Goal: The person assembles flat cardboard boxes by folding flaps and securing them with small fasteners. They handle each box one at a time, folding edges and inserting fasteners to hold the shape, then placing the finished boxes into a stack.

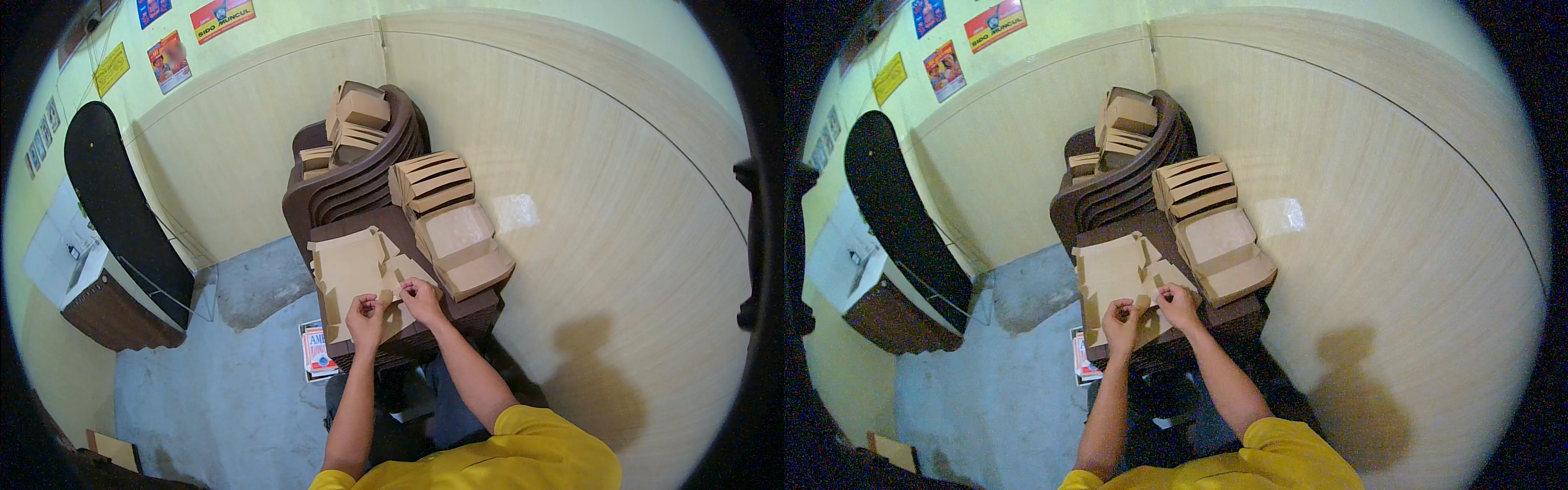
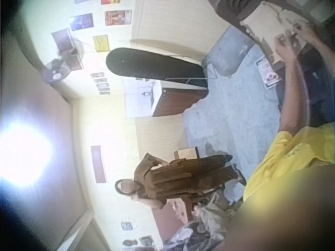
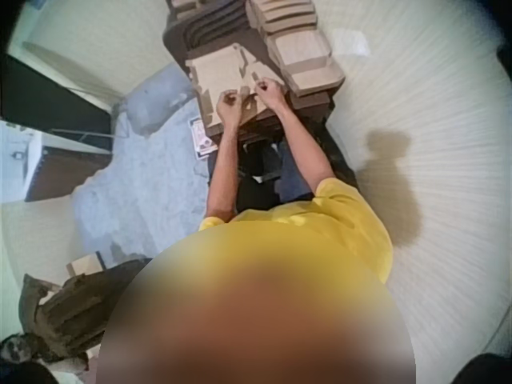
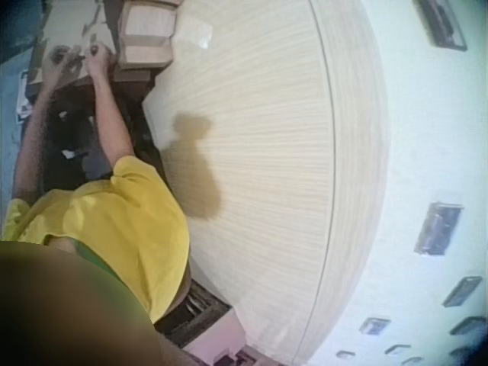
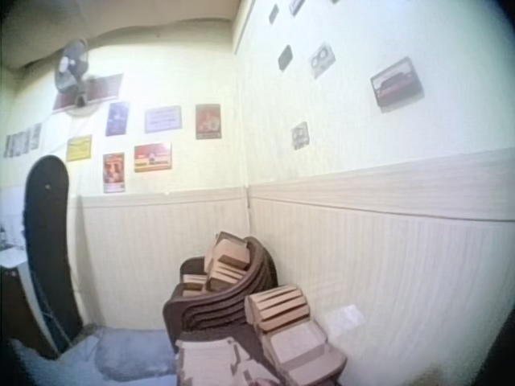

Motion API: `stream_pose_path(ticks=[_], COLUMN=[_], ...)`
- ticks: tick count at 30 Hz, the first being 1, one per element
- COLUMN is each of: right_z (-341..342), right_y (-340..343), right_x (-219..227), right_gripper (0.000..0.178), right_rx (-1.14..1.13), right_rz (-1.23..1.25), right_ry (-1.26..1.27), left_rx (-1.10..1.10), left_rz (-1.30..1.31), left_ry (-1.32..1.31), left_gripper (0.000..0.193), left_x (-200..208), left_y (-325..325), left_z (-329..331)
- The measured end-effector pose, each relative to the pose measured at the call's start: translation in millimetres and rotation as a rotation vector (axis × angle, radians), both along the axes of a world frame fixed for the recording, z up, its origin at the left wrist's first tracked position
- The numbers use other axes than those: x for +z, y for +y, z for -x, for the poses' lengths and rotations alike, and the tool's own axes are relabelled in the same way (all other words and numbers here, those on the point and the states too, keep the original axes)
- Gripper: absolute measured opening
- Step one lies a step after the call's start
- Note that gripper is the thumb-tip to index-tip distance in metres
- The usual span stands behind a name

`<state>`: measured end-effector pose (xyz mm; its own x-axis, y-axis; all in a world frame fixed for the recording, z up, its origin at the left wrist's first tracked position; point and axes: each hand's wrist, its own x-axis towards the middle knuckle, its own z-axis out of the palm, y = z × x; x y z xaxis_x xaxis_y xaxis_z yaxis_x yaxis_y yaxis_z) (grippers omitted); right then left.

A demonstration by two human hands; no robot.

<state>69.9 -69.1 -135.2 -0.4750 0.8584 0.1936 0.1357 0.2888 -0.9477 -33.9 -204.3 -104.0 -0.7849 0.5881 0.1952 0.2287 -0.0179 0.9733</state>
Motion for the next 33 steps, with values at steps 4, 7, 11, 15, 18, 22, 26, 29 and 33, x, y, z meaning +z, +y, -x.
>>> stream_pose_path(ticks=[4, 7, 11, 15, 18, 22, 26, 29, 33], right_z=[10.0, 15.1, 16.7, 14.4, 11.9, 4.5, 4.6, 10.2, 14.1], right_y=[1.9, 0.9, -0.9, -3.0, -7.4, -16.0, -24.9, -30.3, -33.0], right_x=[-2.3, 1.3, 8.6, 14.1, 19.8, 33.7, 48.2, 53.3, 53.4], right_gripper=[0.018, 0.021, 0.028, 0.026, 0.031, 0.04, 0.041, 0.038, 0.035], right_rx=[0.029, 0.06, 0.026, -0.021, 0.036, 0.187, 0.207, 0.173, 0.119], right_rz=[0.065, 0.028, 0.025, 0.128, 0.126, 0.416, 0.429, 0.324, 0.177], right_ry=[0.149, 0.012, 0.022, 0.018, 0.042, 0.164, 0.207, 0.193, 0.097], left_rx=[-0.088, -0.076, -0.022, 0.092, 0.035, 0.015, -0.049, -0.078, -0.11], left_rz=[0.053, 0.108, 0.127, 0.201, 0.158, 0.051, 0.028, 0.012, 0.005], left_ry=[-0.003, 0.192, 0.414, 0.339, 0.367, 0.109, -0.049, -0.125, -0.136], left_gripper=[0.029, 0.026, 0.018, 0.018, 0.023, 0.035, 0.04, 0.037, 0.031], left_x=[8.0, 11.1, 12.9, 15.8, 19.4, 21.4, 17.0, 9.1, 0.7], left_y=[1.9, -0.8, -10.9, -21.9, -23.6, -17.2, -8.5, -5.7, -4.2], left_z=[9.6, 7.2, 0.7, -7.7, -9.6, -4.3, 9.0, 16.5, 19.6])
